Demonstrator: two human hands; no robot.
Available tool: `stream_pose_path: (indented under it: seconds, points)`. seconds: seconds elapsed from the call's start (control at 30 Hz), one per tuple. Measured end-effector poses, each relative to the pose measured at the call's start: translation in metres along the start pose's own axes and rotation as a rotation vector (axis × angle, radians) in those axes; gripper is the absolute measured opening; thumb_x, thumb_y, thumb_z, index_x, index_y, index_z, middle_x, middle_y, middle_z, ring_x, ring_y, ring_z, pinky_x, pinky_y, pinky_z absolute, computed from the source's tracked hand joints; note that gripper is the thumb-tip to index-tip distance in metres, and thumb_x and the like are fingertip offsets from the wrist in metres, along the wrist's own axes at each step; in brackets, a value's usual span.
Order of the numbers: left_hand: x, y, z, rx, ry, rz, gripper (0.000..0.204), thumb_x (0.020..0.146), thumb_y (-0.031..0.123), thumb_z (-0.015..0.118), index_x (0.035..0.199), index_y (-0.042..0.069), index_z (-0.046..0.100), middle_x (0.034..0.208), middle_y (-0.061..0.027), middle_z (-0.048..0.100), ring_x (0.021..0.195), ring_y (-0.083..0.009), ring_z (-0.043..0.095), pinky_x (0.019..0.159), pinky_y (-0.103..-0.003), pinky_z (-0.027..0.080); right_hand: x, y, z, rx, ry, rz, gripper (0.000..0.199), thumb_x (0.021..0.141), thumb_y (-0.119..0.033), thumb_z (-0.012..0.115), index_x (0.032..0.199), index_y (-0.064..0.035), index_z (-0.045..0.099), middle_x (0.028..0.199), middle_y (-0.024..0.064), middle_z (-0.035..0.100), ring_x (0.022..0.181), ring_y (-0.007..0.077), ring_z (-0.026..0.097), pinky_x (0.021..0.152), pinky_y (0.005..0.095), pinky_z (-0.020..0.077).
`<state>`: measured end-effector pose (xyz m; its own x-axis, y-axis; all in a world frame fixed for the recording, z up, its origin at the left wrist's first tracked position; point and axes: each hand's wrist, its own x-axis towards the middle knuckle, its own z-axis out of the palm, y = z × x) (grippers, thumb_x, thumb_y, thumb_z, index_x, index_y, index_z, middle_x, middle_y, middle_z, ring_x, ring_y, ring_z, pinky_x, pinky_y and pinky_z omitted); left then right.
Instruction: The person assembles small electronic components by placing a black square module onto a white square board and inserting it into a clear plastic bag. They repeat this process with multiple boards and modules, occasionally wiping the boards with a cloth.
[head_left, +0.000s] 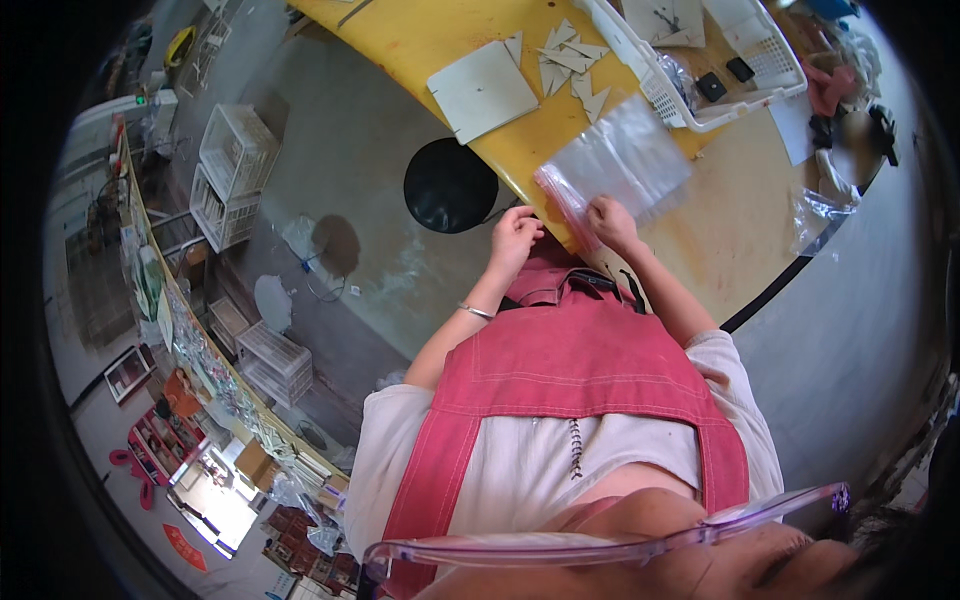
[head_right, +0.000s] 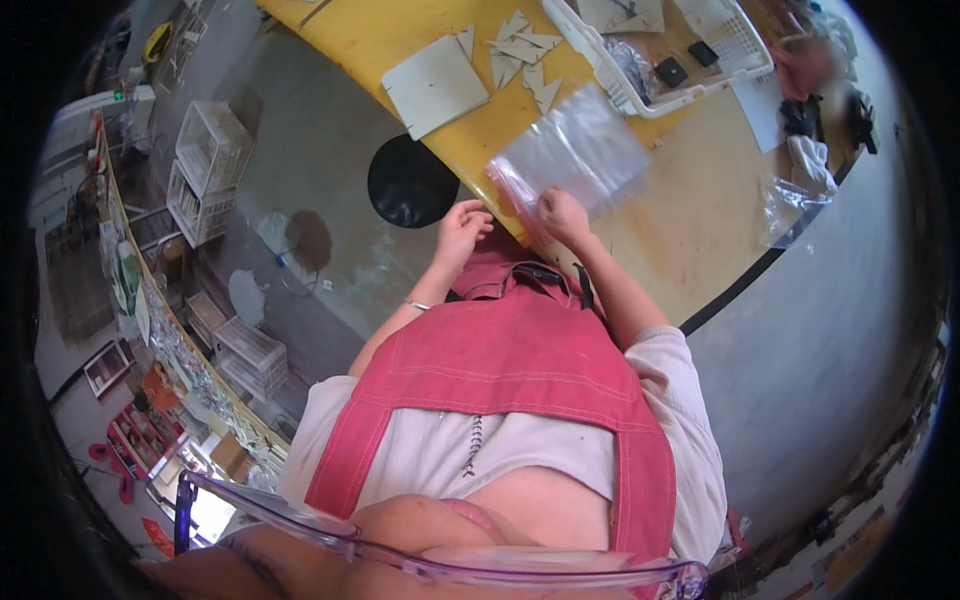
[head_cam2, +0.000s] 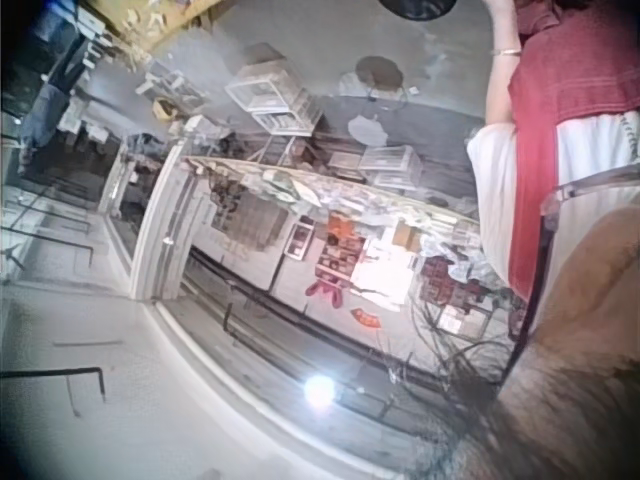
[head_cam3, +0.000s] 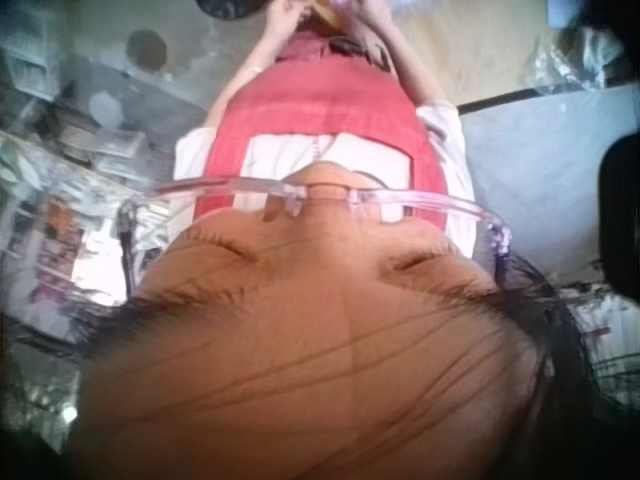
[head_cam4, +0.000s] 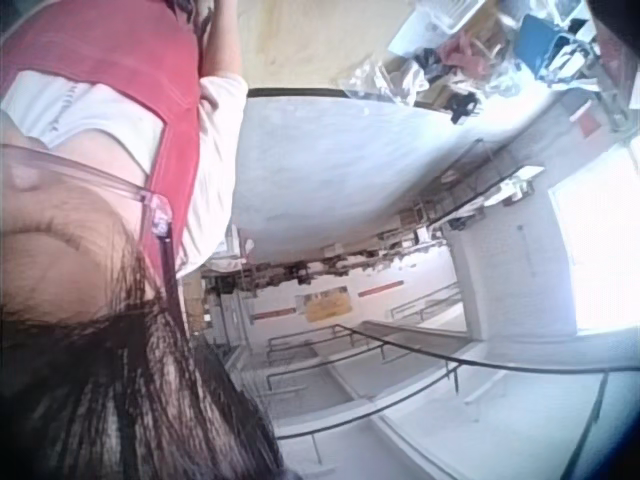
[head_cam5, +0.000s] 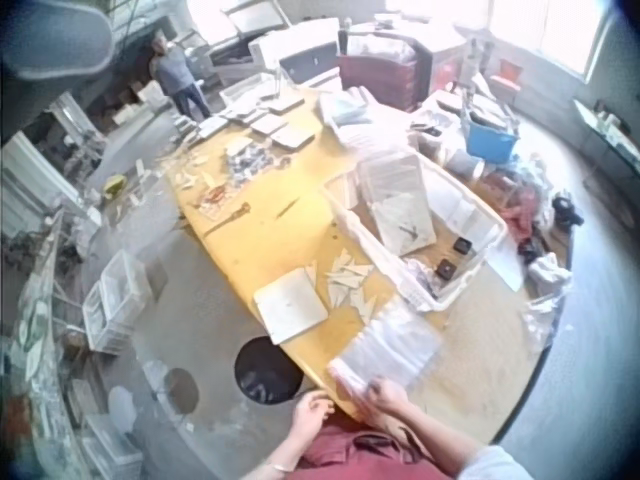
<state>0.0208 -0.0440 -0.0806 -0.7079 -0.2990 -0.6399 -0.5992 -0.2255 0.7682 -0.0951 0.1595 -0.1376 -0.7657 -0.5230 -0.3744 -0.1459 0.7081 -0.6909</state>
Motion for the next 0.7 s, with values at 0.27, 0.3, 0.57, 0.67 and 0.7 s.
stream_pose_path:
  seconds: [0.27,0.3,0.57,0.67,0.7]
  points:
    - [0.029,0.01,0.059,-0.124,-0.081,-0.008,0.013,0.098,0.009,0.055,0.103,-0.001,0.062,0.087,-0.0077,0.068,0.072,-0.0143,0.068,0.06,-0.025,0.054,0.002,-0.009,-0.02,0.136,0.055,0.017,0.023,0.091,-0.022,0.054,0.09,-0.002,0.066,0.093,0.0227,0.066,0.09,0.0432,0.062,0.079,0.0486,0.0491]
    - [0.034,0.012,0.066,-0.185,-0.016,-0.022,0.012,0.096,0.011,0.059,0.097,0.0,0.062,0.084,-0.0071,0.067,0.069,-0.0148,0.068,0.057,-0.025,0.054,-0.002,-0.012,-0.022,0.134,0.06,0.021,0.023,0.091,-0.022,0.054,0.091,-0.0019,0.065,0.093,0.0226,0.066,0.09,0.0432,0.062,0.079,0.0485,0.049]
    - [0.065,0.012,0.082,-0.13,0.018,-0.029,0.012,0.092,0.013,0.069,0.091,0.002,0.063,0.082,-0.0053,0.067,0.072,-0.0138,0.068,0.057,-0.024,0.053,-0.026,-0.042,-0.039,-0.07,0.188,-0.147,0.015,0.09,-0.022,0.06,0.09,-0.0078,0.064,0.095,0.0144,0.066,0.086,0.0358,0.064,0.07,0.0454,0.0506]
    - [0.068,0.008,0.081,-0.139,-0.006,0.006,0.014,0.091,0.014,0.072,0.09,0.003,0.063,0.081,-0.0043,0.067,0.072,-0.0131,0.067,0.059,-0.025,0.053,-0.023,-0.032,-0.029,-0.16,0.16,-0.126,0.015,0.087,-0.023,0.064,0.089,-0.0074,0.064,0.092,0.0144,0.065,0.084,0.0362,0.064,0.07,0.0458,0.0505]
    - [0.068,0.008,0.08,-0.133,-0.015,0.007,0.014,0.091,0.015,0.073,0.09,0.003,0.064,0.082,-0.004,0.068,0.072,-0.0131,0.067,0.06,-0.025,0.053,-0.021,-0.03,-0.026,-0.115,0.171,-0.083,0.016,0.085,-0.023,0.067,0.089,-0.0076,0.067,0.094,0.0144,0.067,0.087,0.0371,0.064,0.072,0.0452,0.051]
